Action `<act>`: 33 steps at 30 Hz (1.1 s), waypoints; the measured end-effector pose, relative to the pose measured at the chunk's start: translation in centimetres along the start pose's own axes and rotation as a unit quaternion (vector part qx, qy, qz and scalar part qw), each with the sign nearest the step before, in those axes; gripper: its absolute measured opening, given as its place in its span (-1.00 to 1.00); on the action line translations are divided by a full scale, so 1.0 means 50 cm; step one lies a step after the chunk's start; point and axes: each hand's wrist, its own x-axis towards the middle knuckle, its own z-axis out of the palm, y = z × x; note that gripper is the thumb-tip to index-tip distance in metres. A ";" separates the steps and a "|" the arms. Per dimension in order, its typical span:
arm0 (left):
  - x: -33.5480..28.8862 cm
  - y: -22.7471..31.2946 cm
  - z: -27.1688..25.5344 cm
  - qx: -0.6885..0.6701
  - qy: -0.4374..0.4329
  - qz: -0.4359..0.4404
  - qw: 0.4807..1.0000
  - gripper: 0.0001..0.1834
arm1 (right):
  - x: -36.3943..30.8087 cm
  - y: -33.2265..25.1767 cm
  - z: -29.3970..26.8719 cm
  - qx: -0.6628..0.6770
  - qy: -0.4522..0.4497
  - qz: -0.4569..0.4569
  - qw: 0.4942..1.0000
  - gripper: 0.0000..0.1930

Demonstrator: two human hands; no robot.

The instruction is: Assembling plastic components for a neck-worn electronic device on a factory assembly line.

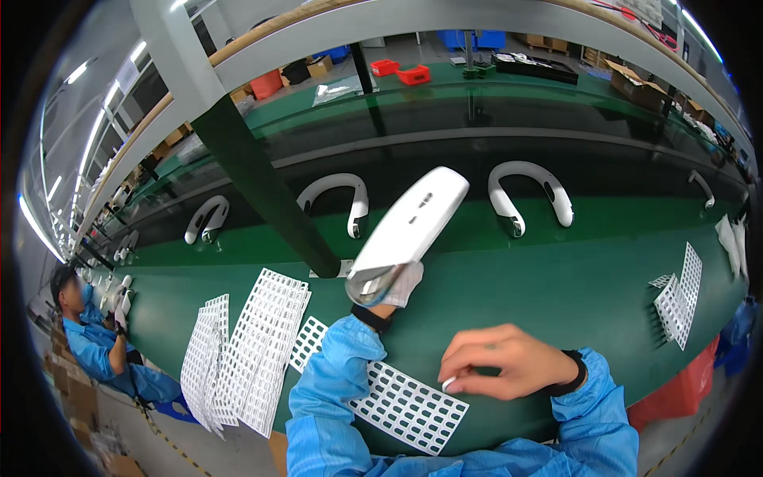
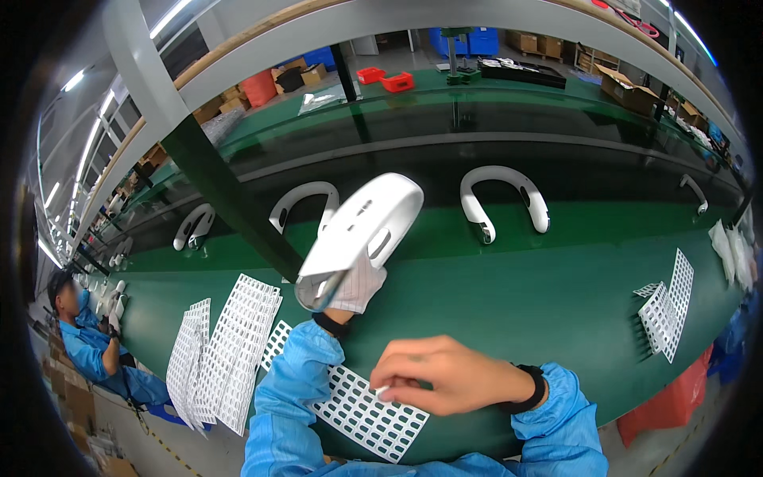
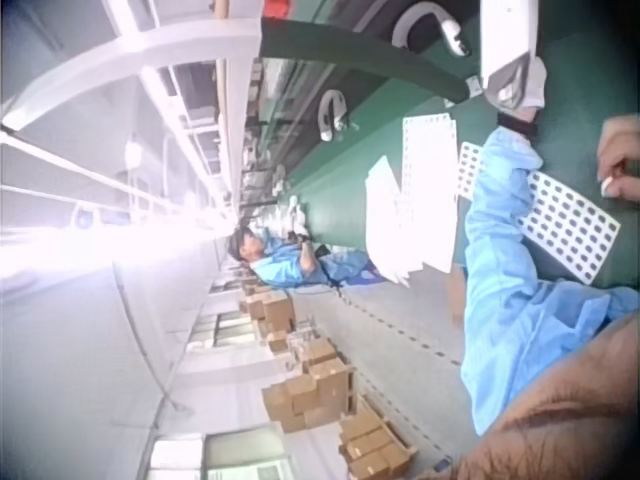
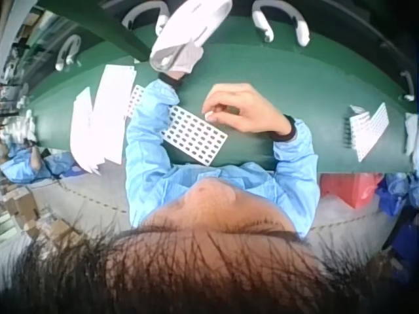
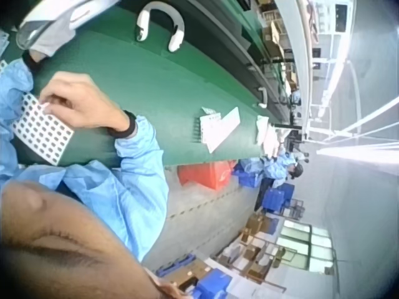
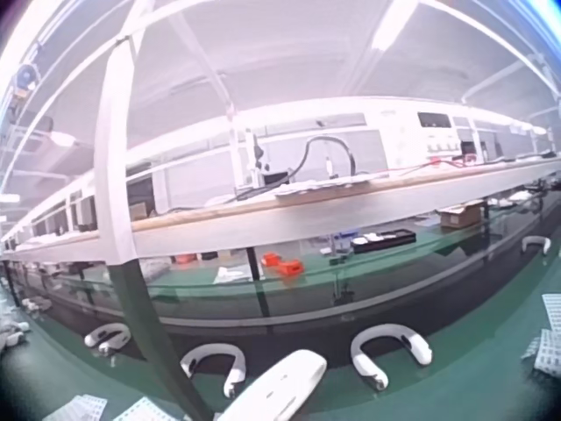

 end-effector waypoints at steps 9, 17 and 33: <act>0.015 -0.015 -0.031 -0.458 -0.228 -0.268 0.816 -0.69 | 0.049 -0.009 -0.057 0.137 0.301 -0.044 0.943 -0.89; 0.020 0.040 -0.013 -0.418 -0.300 -0.364 0.777 -0.56 | 0.074 0.034 -0.065 0.143 0.365 -0.044 0.919 -0.89; -0.050 0.044 0.032 -0.528 -0.246 -0.380 0.719 -0.44 | 0.085 0.067 -0.071 0.016 0.360 -0.099 0.928 -0.92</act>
